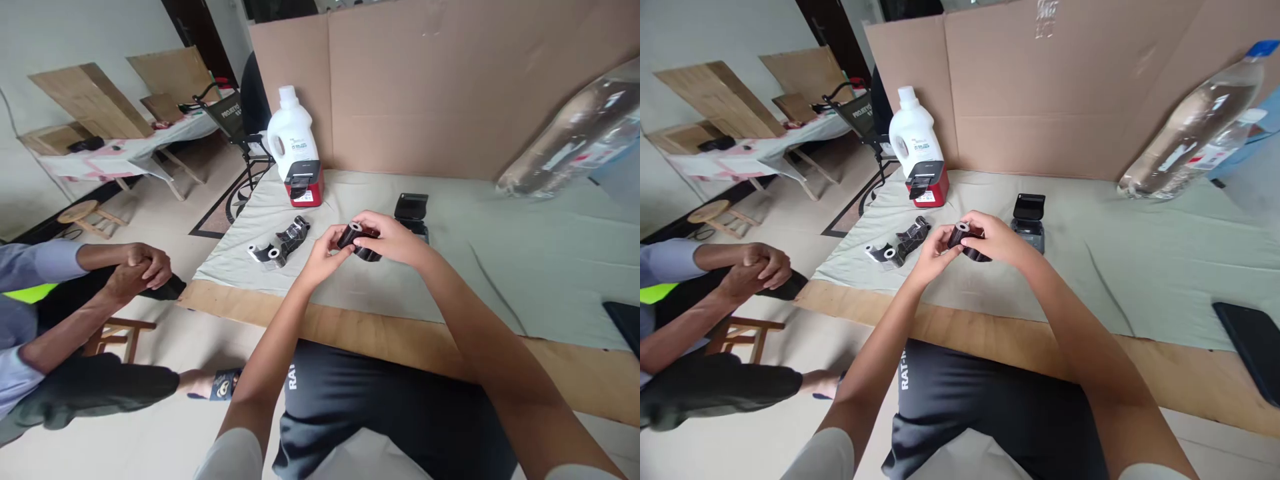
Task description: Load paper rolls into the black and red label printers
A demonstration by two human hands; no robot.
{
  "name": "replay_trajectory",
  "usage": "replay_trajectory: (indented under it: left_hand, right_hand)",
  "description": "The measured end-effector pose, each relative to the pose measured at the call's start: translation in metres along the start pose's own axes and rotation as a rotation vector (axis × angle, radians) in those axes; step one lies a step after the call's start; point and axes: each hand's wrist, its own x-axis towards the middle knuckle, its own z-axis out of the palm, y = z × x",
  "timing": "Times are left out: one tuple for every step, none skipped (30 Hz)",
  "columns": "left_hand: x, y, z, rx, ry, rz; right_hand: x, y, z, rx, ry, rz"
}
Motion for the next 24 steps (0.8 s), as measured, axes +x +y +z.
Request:
replay_trajectory:
  left_hand:
    - [-0.004, -0.006, -0.002, -0.142, -0.025, -0.031]
    - [-0.008, -0.01, -0.003, -0.27, -0.047, -0.069]
    - [-0.01, -0.014, -0.003, -0.375, -0.053, -0.109]
    - [-0.012, -0.016, -0.002, -0.453, -0.038, -0.142]
    - [-0.014, -0.017, 0.0, -0.506, -0.009, -0.166]
    - [-0.016, -0.016, 0.002, -0.542, 0.021, -0.183]
    - [-0.017, -0.016, 0.005, -0.57, 0.038, -0.2]
    - [-0.018, -0.015, 0.007, -0.6, 0.039, -0.217]
    - [-0.019, -0.013, 0.009, -0.635, 0.029, -0.236]
    - [-0.02, -0.012, 0.01, -0.676, 0.013, -0.257]
    - [-0.021, -0.011, 0.011, -0.718, -0.006, -0.279]
    - [-0.021, -0.011, 0.011, -0.757, -0.019, -0.299]
    - [-0.021, -0.011, 0.011, -0.789, -0.025, -0.316]
    - [-0.021, -0.011, 0.011, -0.812, -0.022, -0.33]
    - [-0.02, -0.012, 0.011, -0.829, -0.008, -0.338]
    - [-0.018, -0.013, 0.01, -0.842, 0.019, -0.338]
    - [-0.016, -0.014, 0.01, -0.85, 0.061, -0.333]
    - [-0.014, -0.016, 0.01, -0.857, 0.111, -0.325]
    - [-0.012, -0.017, 0.01, -0.863, 0.156, -0.318]
    - [-0.011, -0.019, 0.01, -0.87, 0.19, -0.314]
    - [-0.009, -0.02, 0.01, -0.875, 0.21, -0.315]
    - [-0.007, -0.022, 0.01, -0.879, 0.217, -0.322]
    - [-0.006, -0.024, 0.011, -0.881, 0.215, -0.331]
    - [-0.005, -0.026, 0.011, -0.884, 0.21, -0.342]
  right_hand:
    - [0.001, -0.001, 0.004, -0.033, -0.019, -0.018]
    - [0.001, -0.001, 0.008, -0.05, -0.032, -0.034]
    - [0.002, -0.001, 0.011, -0.055, -0.039, -0.048]
    - [0.004, 0.0, 0.014, -0.054, -0.047, -0.059]
    - [0.005, 0.001, 0.016, -0.052, -0.052, -0.065]
    - [0.006, 0.003, 0.018, -0.051, -0.054, -0.07]
    - [0.006, 0.004, 0.019, -0.051, -0.057, -0.074]
    - [0.007, 0.005, 0.02, -0.05, -0.067, -0.076]
    - [0.007, 0.006, 0.02, -0.045, -0.083, -0.077]
    - [0.007, 0.006, 0.019, -0.036, -0.107, -0.079]
    - [0.007, 0.006, 0.018, -0.026, -0.135, -0.082]
    - [0.008, 0.005, 0.016, -0.019, -0.163, -0.083]
    - [0.009, 0.003, 0.014, -0.021, -0.187, -0.079]
    - [0.01, 0.001, 0.012, -0.03, -0.203, -0.072]
    - [0.013, -0.001, 0.009, -0.047, -0.216, -0.062]
    - [0.017, -0.004, 0.006, -0.072, -0.227, -0.048]
    - [0.022, -0.008, 0.004, -0.102, -0.234, -0.033]
    - [0.03, -0.012, 0.003, -0.135, -0.233, -0.023]
    - [0.039, -0.018, 0.003, -0.167, -0.218, -0.022]
    - [0.051, -0.024, 0.005, -0.2, -0.191, -0.031]
    - [0.066, -0.03, 0.01, -0.235, -0.156, -0.054]
    - [0.083, -0.036, 0.018, -0.27, -0.119, -0.087]
    - [0.103, -0.042, 0.03, -0.307, -0.087, -0.128]
    - [0.124, -0.047, 0.045, -0.349, -0.066, -0.168]
